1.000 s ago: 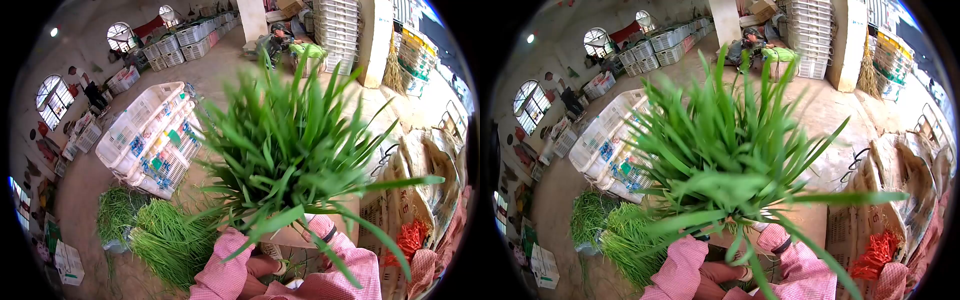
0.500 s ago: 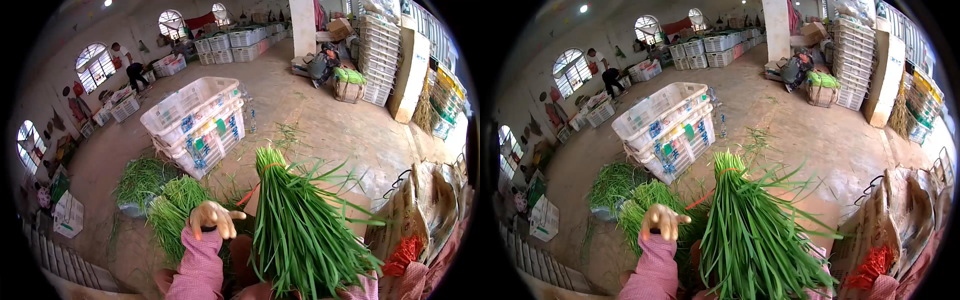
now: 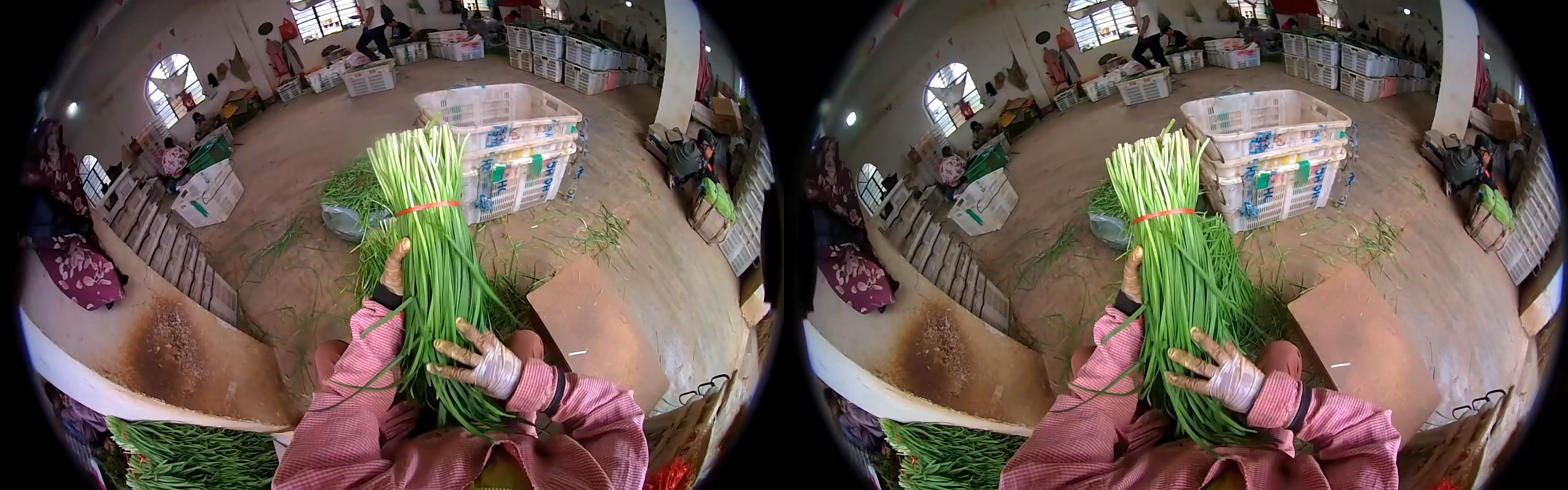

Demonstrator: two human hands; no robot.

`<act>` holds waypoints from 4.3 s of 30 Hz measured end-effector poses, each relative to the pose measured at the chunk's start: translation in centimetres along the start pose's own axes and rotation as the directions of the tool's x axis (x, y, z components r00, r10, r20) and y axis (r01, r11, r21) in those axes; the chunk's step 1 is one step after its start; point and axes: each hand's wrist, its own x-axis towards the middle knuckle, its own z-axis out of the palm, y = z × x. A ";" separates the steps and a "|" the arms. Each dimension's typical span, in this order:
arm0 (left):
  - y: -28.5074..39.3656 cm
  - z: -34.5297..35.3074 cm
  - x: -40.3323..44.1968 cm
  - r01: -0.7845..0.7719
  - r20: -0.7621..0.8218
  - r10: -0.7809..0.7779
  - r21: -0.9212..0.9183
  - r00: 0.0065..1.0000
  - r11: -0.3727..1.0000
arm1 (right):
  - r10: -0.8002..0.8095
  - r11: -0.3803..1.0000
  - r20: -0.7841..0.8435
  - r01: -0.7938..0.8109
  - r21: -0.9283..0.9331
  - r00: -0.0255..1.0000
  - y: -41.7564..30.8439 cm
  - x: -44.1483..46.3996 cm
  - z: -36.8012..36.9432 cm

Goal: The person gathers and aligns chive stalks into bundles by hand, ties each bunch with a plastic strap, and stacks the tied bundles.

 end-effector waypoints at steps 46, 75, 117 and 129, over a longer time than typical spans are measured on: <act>14.2 11.8 -20.3 0.591 -0.578 -0.159 0.715 0.801 0.373 | 0.470 -0.712 0.243 0.202 0.672 0.849 -7.4 16.9 6.3; -7.0 3.1 -35.6 0.784 -0.740 0.387 0.618 0.550 0.066 | 0.476 0.176 0.264 -0.385 0.906 0.839 -3.3 10.3 10.5; -0.6 10.2 -34.1 0.587 -0.361 0.793 0.810 0.491 0.005 | 0.086 -0.668 0.319 -0.183 0.722 0.944 -15.3 15.6 7.2; 11.4 22.2 -58.5 -0.108 -0.183 0.902 0.982 -0.392 0.153 | -0.203 0.163 -0.042 0.076 0.984 0.978 -21.4 28.2 4.1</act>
